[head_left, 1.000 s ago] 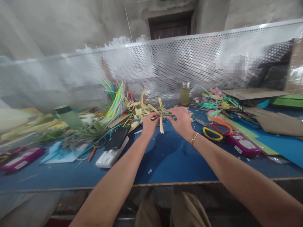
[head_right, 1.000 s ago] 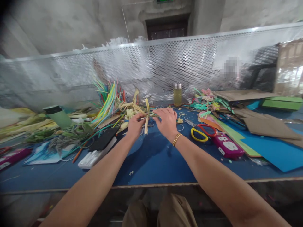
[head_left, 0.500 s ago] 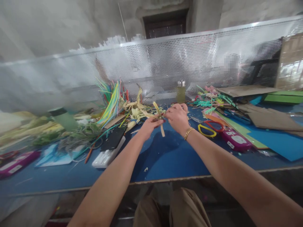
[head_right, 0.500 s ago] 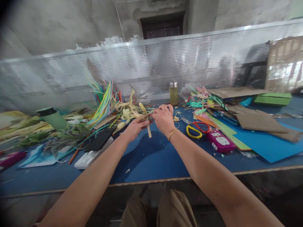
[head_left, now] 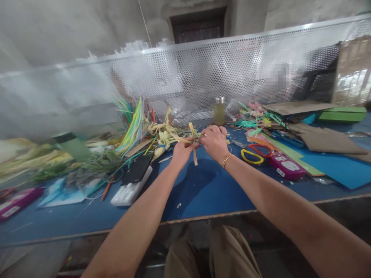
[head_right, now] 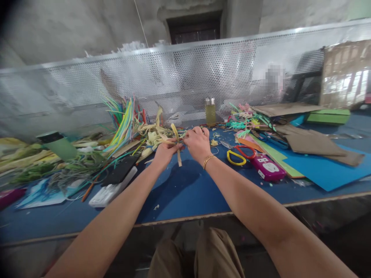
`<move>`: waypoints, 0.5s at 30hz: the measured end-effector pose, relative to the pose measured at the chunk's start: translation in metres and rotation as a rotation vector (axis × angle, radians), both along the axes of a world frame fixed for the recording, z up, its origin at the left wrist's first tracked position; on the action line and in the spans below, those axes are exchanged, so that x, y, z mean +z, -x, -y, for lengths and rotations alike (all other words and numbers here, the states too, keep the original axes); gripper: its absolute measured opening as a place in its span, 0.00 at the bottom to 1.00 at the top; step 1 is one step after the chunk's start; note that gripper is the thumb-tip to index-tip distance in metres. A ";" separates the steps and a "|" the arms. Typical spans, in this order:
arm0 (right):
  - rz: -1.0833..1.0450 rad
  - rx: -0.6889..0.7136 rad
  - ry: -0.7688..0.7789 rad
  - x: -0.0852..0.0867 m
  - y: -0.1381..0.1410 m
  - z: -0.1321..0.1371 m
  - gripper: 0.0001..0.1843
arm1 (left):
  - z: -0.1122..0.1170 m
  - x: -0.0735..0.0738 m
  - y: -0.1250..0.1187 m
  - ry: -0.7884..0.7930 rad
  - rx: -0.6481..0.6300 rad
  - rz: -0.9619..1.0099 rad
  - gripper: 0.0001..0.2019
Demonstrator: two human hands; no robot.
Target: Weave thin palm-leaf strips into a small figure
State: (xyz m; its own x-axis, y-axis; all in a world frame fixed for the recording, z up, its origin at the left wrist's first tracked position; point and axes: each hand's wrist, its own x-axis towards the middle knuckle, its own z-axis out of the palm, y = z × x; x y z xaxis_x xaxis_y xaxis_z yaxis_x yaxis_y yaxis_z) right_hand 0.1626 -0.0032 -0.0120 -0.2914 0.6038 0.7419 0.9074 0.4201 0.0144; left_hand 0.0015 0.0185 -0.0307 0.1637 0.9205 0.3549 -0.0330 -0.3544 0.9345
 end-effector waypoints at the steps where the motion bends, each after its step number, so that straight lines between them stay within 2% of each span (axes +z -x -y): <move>1: -0.052 -0.022 -0.007 -0.001 0.000 0.000 0.08 | 0.000 0.000 0.000 -0.012 0.020 0.003 0.16; 4: -0.322 -0.141 0.019 -0.006 -0.003 -0.007 0.19 | 0.000 0.001 0.002 -0.054 0.120 -0.012 0.15; 6: -0.549 -0.134 0.152 -0.012 -0.006 -0.016 0.19 | 0.001 0.002 0.004 -0.081 0.157 -0.041 0.15; 8: -0.777 0.028 0.401 -0.018 -0.007 -0.026 0.22 | 0.002 0.004 0.004 -0.094 0.155 -0.058 0.16; 10: -1.020 0.255 0.580 -0.024 -0.005 -0.033 0.27 | 0.004 0.004 0.002 -0.087 0.106 -0.057 0.16; 12: -1.196 0.406 0.663 -0.026 -0.001 -0.035 0.27 | 0.006 0.003 0.000 -0.066 0.035 -0.049 0.16; 15: -1.332 0.442 0.671 -0.025 0.003 -0.034 0.23 | 0.007 0.000 -0.004 -0.029 -0.036 -0.017 0.19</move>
State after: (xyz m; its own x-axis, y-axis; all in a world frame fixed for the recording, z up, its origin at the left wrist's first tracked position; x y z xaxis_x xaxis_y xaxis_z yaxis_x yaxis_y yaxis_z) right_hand 0.1598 0.0303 -0.0366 0.0966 0.9661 0.2394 -0.0819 0.2474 -0.9654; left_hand 0.0054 0.0117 -0.0306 0.2030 0.9033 0.3779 -0.0303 -0.3799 0.9245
